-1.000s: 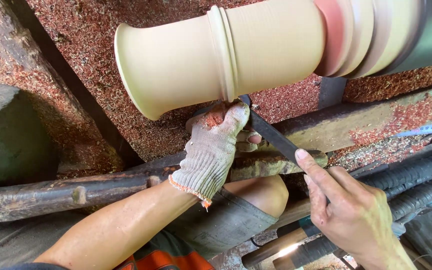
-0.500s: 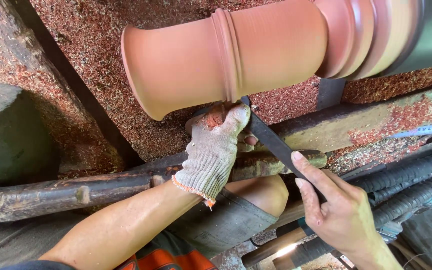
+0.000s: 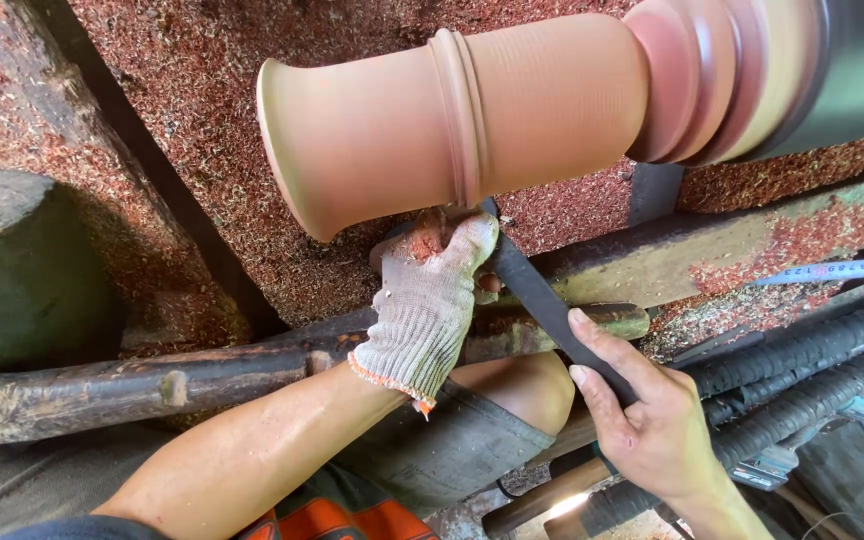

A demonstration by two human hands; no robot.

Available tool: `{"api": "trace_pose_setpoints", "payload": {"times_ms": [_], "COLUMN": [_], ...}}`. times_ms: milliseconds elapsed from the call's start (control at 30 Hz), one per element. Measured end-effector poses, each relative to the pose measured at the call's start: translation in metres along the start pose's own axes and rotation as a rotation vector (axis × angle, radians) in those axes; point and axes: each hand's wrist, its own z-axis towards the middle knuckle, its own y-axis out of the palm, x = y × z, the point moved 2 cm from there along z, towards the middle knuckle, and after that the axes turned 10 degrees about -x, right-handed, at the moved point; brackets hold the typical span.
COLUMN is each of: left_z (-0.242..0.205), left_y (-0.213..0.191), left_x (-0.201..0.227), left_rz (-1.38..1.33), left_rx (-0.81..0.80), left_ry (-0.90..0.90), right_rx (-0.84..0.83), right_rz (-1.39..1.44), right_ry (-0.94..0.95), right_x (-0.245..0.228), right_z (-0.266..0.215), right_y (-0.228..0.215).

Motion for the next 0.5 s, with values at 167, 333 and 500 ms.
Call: {"api": "trace_pose_setpoints", "payload": {"times_ms": [167, 333, 500], "left_z": [0.004, 0.001, 0.012], "left_y": [-0.002, -0.006, -0.018], "left_x": [-0.006, -0.017, -0.034], "left_rz": [0.043, -0.002, -0.137], "left_rx": [-0.007, 0.003, -0.081], "left_ry": [0.002, -0.028, 0.062], "right_rx": [-0.023, -0.065, 0.022], "right_rz": [0.128, 0.375, 0.47], "right_ry": [0.004, 0.041, 0.082], "right_x": [0.013, 0.027, 0.007], "right_z": [-0.004, -0.014, -0.025], "right_y": [0.009, 0.03, 0.073]}}
